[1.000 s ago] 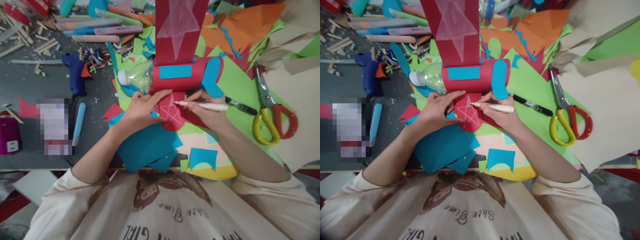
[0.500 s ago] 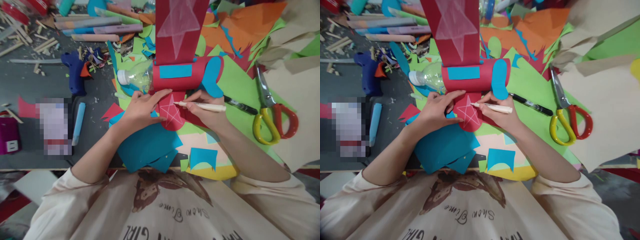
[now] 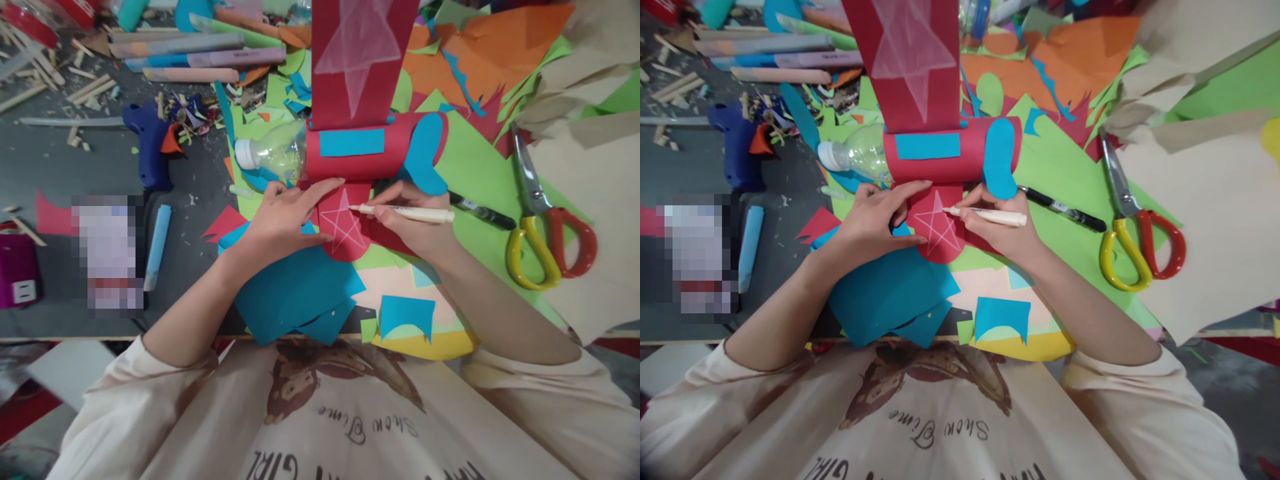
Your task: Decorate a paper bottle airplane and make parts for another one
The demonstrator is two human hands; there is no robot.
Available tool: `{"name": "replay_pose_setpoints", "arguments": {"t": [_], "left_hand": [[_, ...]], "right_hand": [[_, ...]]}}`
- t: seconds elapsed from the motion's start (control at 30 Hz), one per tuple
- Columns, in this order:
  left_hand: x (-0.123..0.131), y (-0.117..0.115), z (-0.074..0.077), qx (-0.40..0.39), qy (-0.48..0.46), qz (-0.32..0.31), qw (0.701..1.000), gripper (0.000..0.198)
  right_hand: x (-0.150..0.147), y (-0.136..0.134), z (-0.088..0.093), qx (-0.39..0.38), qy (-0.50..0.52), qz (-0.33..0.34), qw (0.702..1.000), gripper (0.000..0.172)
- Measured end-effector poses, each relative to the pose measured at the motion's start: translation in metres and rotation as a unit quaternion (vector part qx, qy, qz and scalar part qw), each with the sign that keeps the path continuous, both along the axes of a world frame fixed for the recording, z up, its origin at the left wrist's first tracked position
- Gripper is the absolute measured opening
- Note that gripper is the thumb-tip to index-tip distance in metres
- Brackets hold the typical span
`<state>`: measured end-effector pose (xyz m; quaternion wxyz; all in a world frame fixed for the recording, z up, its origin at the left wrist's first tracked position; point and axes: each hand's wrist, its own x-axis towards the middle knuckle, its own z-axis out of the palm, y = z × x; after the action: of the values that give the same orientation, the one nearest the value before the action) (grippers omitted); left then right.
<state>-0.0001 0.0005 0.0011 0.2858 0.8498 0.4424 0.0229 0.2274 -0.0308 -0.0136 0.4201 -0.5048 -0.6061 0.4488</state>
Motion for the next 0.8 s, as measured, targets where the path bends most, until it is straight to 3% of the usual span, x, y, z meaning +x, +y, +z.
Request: {"name": "replay_pose_setpoints", "arguments": {"t": [0.33, 0.57, 0.73, 0.8], "left_hand": [[0.001, 0.000, 0.002, -0.009, 0.008, 0.001, 1.000, 0.069], [0.000, 0.000, -0.001, 0.007, -0.008, -0.003, 1.000, 0.069], [0.001, 0.000, 0.001, -0.007, 0.008, -0.001, 1.000, 0.071], [0.002, 0.000, 0.002, -0.010, 0.009, 0.003, 1.000, 0.072]], "right_hand": [[0.001, 0.000, -0.002, 0.011, 0.012, 0.007, 1.000, 0.008], [0.001, -0.002, -0.004, 0.019, 0.005, -0.059, 0.998, 0.018], [-0.005, -0.007, 0.005, 0.049, 0.007, -0.015, 0.999, 0.006], [-0.008, -0.009, 0.008, 0.050, -0.001, 0.022, 0.999, 0.010]]}}
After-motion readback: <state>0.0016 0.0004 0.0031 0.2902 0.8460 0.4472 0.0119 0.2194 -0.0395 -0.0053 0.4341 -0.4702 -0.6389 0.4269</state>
